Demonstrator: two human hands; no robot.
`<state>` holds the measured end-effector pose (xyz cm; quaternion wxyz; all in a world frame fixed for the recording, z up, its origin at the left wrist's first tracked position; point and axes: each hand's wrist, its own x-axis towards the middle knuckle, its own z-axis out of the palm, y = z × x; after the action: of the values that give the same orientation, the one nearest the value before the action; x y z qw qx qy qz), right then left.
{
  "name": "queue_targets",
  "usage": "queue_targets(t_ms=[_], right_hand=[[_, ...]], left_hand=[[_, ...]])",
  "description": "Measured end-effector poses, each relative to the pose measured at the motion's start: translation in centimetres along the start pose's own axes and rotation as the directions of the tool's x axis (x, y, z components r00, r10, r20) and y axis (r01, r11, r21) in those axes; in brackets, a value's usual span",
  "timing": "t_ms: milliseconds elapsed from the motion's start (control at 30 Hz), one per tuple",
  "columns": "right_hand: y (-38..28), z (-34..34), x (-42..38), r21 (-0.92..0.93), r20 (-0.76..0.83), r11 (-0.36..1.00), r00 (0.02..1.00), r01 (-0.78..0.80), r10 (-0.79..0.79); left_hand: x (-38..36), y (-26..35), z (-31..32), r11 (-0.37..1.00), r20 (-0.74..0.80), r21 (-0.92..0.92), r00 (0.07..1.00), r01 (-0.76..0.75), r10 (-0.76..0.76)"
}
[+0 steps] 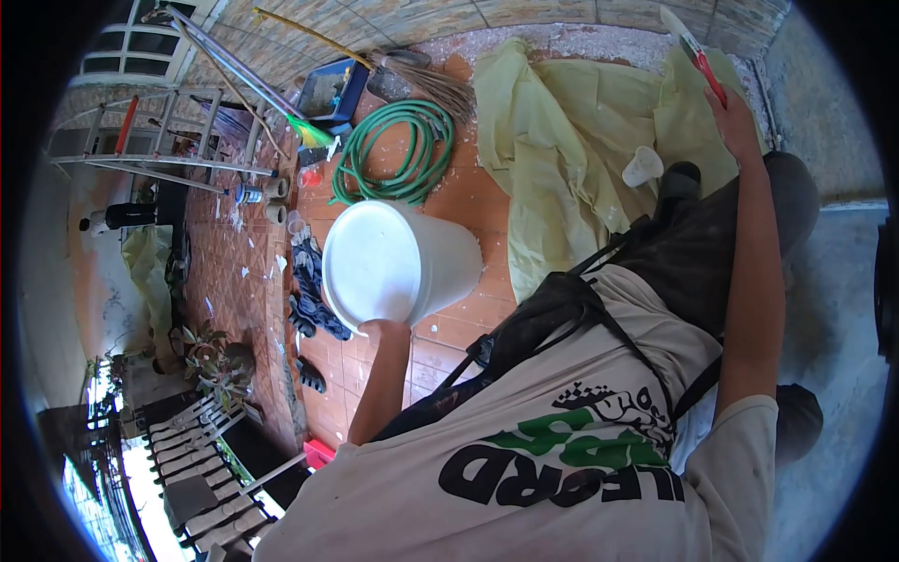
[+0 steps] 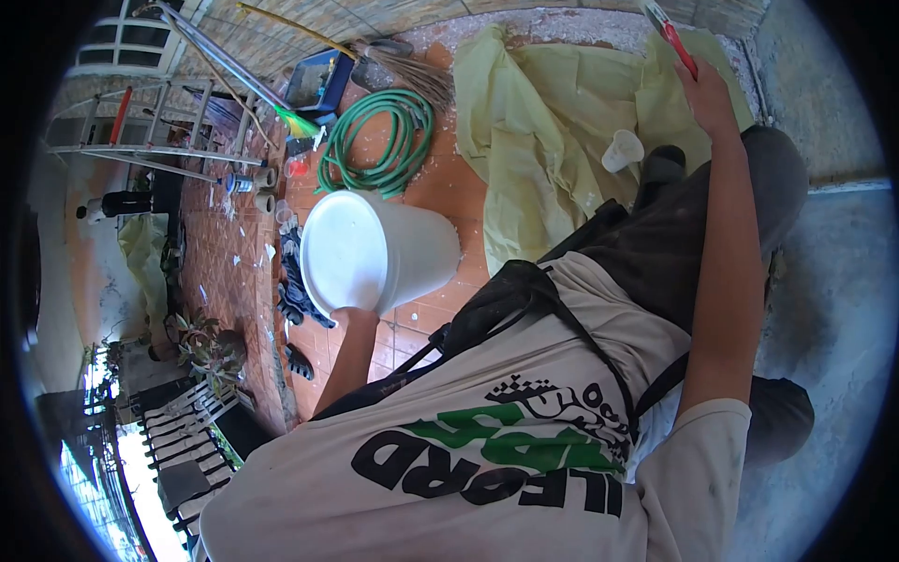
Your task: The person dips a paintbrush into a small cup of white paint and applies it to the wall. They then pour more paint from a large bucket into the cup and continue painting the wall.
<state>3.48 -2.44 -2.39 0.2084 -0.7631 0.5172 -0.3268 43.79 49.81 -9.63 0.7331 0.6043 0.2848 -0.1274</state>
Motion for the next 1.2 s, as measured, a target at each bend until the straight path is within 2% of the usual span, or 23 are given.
queue_targets(t_ms=[133,200,233,267,300,333,400,433,533,600,667,733,767,833,900,967,1000,1067,1100,1133,1200], right_hand=[[-2.8,0.6,-1.4,0.045,0.044,0.999,0.998,0.031,-0.033],[-3.9,0.2,-1.8,0.09,0.162,0.995,0.987,-0.035,0.02],[-3.5,0.1,-1.8,0.083,0.156,0.996,0.988,-0.023,0.01],[-2.8,0.0,-1.8,0.051,0.141,0.999,0.99,-0.001,-0.007],[-2.1,-0.1,-1.6,0.02,0.126,1.0,0.992,0.023,-0.025],[-1.5,-0.3,-1.7,0.016,0.122,0.999,0.992,0.035,-0.037],[-0.6,-0.9,-1.7,-0.034,0.048,0.999,0.998,0.033,-0.031],[-0.4,-1.3,-1.5,-0.038,0.032,0.999,0.999,0.024,-0.023],[-0.3,-2.0,-2.2,-0.062,0.048,0.998,0.999,0.002,0.001],[-1.1,-1.9,-2.2,0.002,0.088,1.0,0.996,-0.018,0.017],[-2.1,-1.4,-2.1,0.034,0.095,0.999,0.995,0.008,-0.011],[-2.1,-0.9,-2.3,0.069,0.092,0.997,0.995,0.02,-0.026],[-2.0,-0.8,-2.0,0.072,0.099,0.997,0.994,0.032,-0.039],[-1.3,-0.6,-2.0,0.069,0.109,0.997,0.994,0.022,-0.029],[-1.0,-0.3,-1.9,0.084,0.053,0.986,0.987,0.144,-0.149],[-1.3,-0.3,-2.1,0.074,0.084,0.992,0.991,0.101,-0.107],[-1.8,-0.4,-1.9,0.063,0.084,0.995,0.993,0.074,-0.079],[-2.7,-0.1,-2.1,0.067,0.089,0.996,0.994,0.063,-0.069],[-3.1,0.1,-2.1,0.065,0.057,0.992,0.992,0.113,-0.117],[-3.2,0.1,-1.8,0.059,0.023,0.984,0.985,0.167,-0.169],[-3.0,0.1,-1.8,0.051,0.061,0.987,0.986,0.15,-0.153]], left_hand=[[-2.4,-0.6,0.4,0.99,-0.158,0.132,0.986,-0.038,0.059],[-2.1,-0.7,0.2,0.988,-0.153,0.144,0.985,-0.052,0.074],[-1.0,-0.8,-0.4,0.988,-0.065,0.133,0.994,-0.08,0.089],[0.0,-0.8,-1.2,0.99,-0.058,0.12,0.995,-0.074,0.081],[-0.4,-0.2,-1.3,0.992,0.061,0.085,0.995,-0.09,0.085],[-0.7,0.4,-2.1,0.993,0.172,0.051,0.981,-0.104,0.094],[4.4,1.4,-4.6,0.971,0.311,0.056,0.928,-0.232,0.204],[6.9,2.0,-5.2,0.973,0.396,-0.055,0.889,-0.226,0.229],[12.9,2.3,-5.5,0.974,0.469,-0.036,0.857,-0.223,0.213],[14.3,2.2,-6.7,0.974,0.51,-0.027,0.835,-0.224,0.206],[14.0,1.9,-7.9,0.973,0.515,-0.03,0.831,-0.231,0.213],[10.2,2.5,-6.2,0.969,0.347,0.073,0.917,-0.237,0.199],[12.2,2.5,-6.9,0.971,0.438,0.049,0.879,-0.234,0.189],[8.1,3.5,-4.7,0.971,0.485,0.063,0.857,-0.23,0.171],[7.7,3.6,-4.1,0.973,0.518,0.085,0.844,-0.216,0.142],[10.5,3.7,-5.9,0.992,0.385,0.107,0.923,-0.061,0.015],[10.1,3.6,-6.1,0.992,0.37,0.109,0.929,-0.061,0.016],[7.5,3.3,-4.8,0.975,0.284,0.164,0.953,-0.153,0.102],[6.3,3.3,-4.0,0.974,0.242,0.161,0.963,-0.158,0.116],[5.9,2.8,-3.5,0.976,0.245,0.153,0.963,-0.155,0.115],[4.6,2.1,-3.4,0.991,0.173,0.104,0.983,-0.087,0.068]])
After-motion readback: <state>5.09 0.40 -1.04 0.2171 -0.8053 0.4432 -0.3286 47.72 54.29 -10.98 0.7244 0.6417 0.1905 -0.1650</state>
